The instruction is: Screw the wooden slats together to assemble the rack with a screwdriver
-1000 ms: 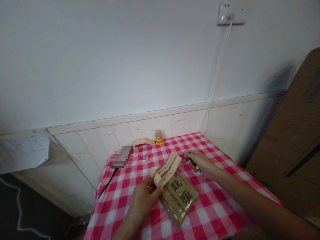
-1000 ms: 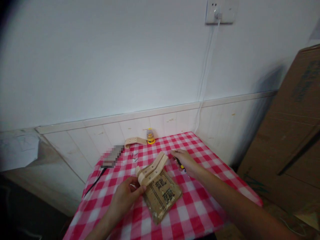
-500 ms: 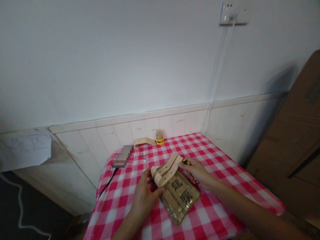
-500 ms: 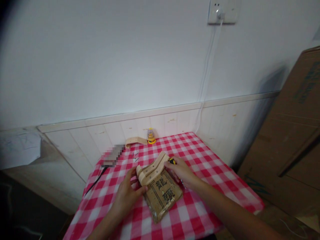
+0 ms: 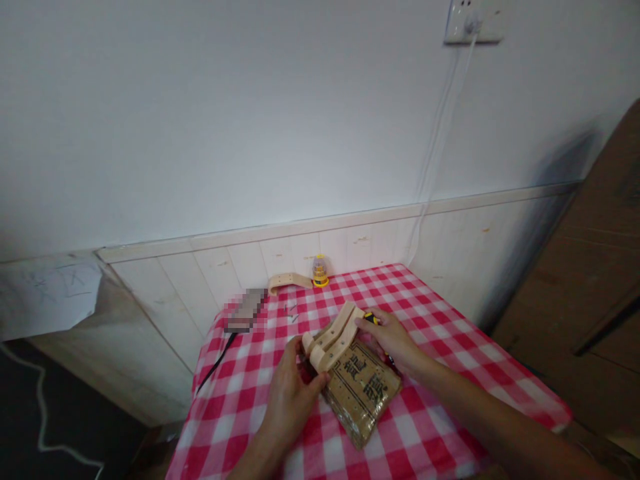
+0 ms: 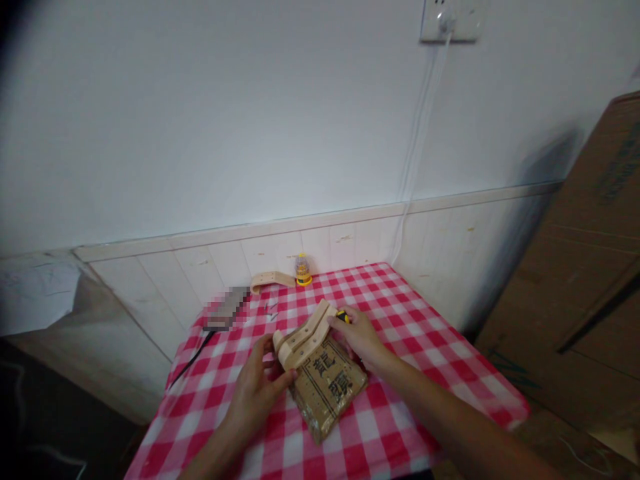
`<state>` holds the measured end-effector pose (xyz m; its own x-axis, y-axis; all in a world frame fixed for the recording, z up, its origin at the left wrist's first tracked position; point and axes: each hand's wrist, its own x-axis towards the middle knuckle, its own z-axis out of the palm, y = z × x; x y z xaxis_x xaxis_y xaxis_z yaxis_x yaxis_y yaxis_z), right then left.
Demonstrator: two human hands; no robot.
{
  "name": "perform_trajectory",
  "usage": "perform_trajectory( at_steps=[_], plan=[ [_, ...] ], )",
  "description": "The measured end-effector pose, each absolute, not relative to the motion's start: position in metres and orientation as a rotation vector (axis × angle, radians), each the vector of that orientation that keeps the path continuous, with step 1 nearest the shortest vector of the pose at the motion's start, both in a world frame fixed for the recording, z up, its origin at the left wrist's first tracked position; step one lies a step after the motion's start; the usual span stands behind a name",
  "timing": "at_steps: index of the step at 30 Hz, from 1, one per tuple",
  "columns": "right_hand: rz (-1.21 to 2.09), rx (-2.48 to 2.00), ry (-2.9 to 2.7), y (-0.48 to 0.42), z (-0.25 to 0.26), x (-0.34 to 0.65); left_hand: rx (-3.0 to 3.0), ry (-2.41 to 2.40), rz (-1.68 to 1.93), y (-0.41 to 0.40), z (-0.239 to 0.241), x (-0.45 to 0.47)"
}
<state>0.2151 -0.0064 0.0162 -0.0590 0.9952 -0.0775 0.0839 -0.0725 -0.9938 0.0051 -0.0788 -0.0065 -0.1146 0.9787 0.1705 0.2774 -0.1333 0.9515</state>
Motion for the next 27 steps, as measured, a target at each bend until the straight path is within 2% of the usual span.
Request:
perform_trajectory(
  at_steps=[27],
  plan=[
    [1.277, -1.273, -1.359, -0.009, 0.027, 0.216, 1.254, 1.313, 1.332, -0.077, -0.014, 0.005]
  ],
)
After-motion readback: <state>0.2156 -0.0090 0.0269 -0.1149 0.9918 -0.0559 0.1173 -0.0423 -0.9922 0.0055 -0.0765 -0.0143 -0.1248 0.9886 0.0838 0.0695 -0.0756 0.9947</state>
